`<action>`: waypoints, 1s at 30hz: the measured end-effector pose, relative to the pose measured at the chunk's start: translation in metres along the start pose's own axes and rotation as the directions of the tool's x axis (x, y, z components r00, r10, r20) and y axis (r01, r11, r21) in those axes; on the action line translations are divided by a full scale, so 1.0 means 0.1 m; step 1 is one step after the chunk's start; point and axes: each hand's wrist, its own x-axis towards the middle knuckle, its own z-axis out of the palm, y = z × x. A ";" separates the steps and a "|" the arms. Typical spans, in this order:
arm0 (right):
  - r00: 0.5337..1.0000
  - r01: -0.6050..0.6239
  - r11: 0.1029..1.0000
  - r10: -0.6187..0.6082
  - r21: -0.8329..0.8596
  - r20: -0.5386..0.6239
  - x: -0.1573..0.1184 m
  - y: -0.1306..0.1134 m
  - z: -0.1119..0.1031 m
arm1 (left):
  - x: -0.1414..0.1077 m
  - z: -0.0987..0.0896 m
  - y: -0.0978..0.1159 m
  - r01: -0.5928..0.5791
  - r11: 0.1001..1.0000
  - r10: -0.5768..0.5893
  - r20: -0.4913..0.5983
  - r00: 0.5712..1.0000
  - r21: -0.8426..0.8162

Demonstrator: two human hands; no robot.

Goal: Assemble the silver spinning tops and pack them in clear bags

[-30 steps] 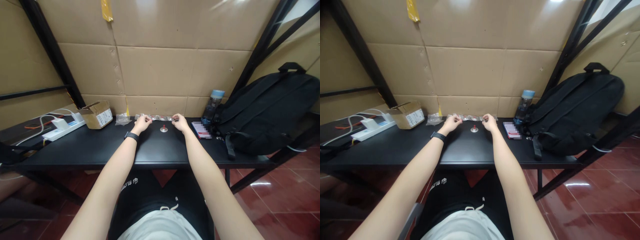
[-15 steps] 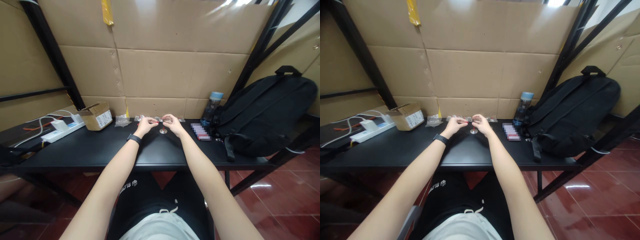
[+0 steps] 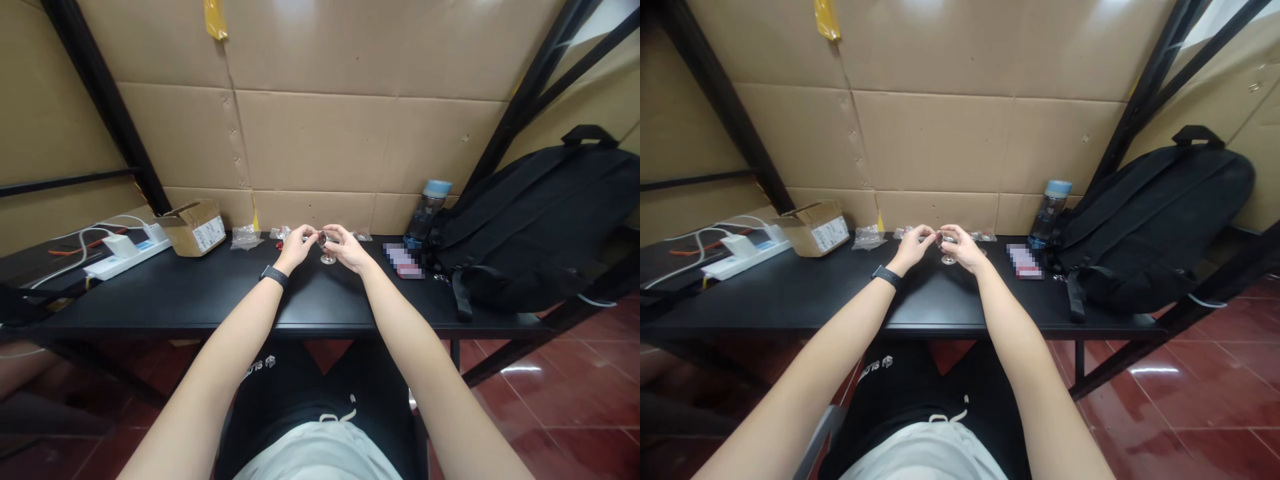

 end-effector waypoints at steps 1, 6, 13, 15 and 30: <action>1.000 -0.002 1.000 0.002 0.002 -0.003 0.00 0.00 0.00 | 0.00 -0.01 0.02 0.015 1.000 -0.014 -0.022 1.000 0.012; 1.000 -0.007 1.000 0.007 -0.002 -0.013 0.00 0.00 -0.04 | -0.02 -0.07 0.13 0.057 0.998 -0.055 -0.049 0.997 0.039; 1.000 -0.007 0.999 0.006 -0.037 -0.016 0.01 0.01 -0.06 | -0.02 -0.04 0.11 0.028 0.997 -0.027 0.012 1.000 -0.067; 1.000 -0.013 0.999 0.012 -0.046 -0.011 0.00 0.00 -0.06 | -0.02 -0.04 0.11 0.019 0.998 -0.018 0.024 1.000 -0.058; 1.000 -0.025 1.000 0.025 0.011 -0.017 -0.02 -0.05 -0.02 | -0.02 -0.04 0.18 0.024 0.999 -0.023 0.036 0.999 -0.025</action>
